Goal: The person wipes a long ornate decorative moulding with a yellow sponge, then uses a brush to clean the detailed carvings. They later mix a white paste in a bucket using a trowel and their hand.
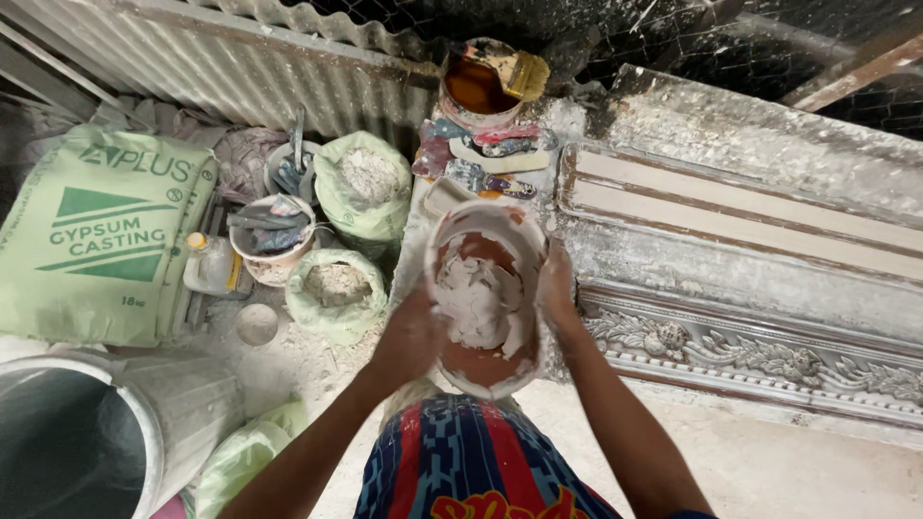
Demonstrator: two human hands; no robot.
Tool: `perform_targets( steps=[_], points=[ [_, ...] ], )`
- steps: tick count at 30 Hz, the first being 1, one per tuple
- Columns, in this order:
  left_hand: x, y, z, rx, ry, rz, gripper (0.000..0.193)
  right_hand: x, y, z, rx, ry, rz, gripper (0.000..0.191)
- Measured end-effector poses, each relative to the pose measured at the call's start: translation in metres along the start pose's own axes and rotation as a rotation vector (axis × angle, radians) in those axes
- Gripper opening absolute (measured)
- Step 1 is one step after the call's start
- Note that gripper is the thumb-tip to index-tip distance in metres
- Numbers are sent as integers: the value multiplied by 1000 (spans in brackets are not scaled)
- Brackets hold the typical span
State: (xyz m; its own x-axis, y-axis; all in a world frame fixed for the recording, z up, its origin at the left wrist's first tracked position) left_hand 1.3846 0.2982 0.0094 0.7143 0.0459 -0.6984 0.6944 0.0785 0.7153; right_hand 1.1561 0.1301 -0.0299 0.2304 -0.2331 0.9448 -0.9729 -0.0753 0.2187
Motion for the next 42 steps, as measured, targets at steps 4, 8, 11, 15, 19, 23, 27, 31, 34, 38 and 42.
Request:
perform_targets(
  steps=[4, 8, 11, 15, 19, 23, 27, 31, 34, 38, 42],
  points=[
    [69, 4, 19, 186, 536, 9, 58, 19, 29, 3, 155, 175, -319, 57],
    [95, 9, 72, -74, 515, -467, 77, 0, 38, -8, 214, -127, 13, 60],
    [72, -11, 107, 44, 529, -443, 79, -14, 30, -10, 155, -106, -113, 67],
    [17, -30, 108, 169, 273, -398, 75, -11, 20, -4, 40, 159, -186, 77],
    [-28, -15, 76, 24, -262, 238, 78, -4, 22, 0, -89, 345, -451, 52],
    [-31, 13, 52, 45, -325, 140, 79, 2, 29, -1, -38, 599, -698, 43],
    [7, 25, 48, 185, 88, -263, 76, -3, 33, -3, 29, 941, -1153, 40],
    [47, 20, 67, 157, 190, -560, 58, 4, 38, -6, 78, 1002, -1039, 19],
    [73, 20, 97, 108, 378, -726, 56, 11, 50, -14, 173, 379, -84, 49],
    [55, 35, 156, -117, 76, -406, 34, 12, 51, -50, 199, -188, -298, 70],
    [-10, 10, 232, 86, -272, -307, 24, 0, 42, -91, 261, -183, 184, 69]
  ],
)
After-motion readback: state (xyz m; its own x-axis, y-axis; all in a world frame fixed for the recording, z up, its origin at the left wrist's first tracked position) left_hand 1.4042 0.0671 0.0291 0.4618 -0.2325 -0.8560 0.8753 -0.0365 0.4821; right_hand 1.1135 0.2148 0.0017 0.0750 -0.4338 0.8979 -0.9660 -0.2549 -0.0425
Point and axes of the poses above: each hand's wrist, its own z-axis towards the middle knuckle, its own y-axis out of the back of the hand, x = y × z, the point moved 3 cm from there along z, towards the middle knuckle, and after that the axes turned 4 degrees about y, right-handed, at the moved point
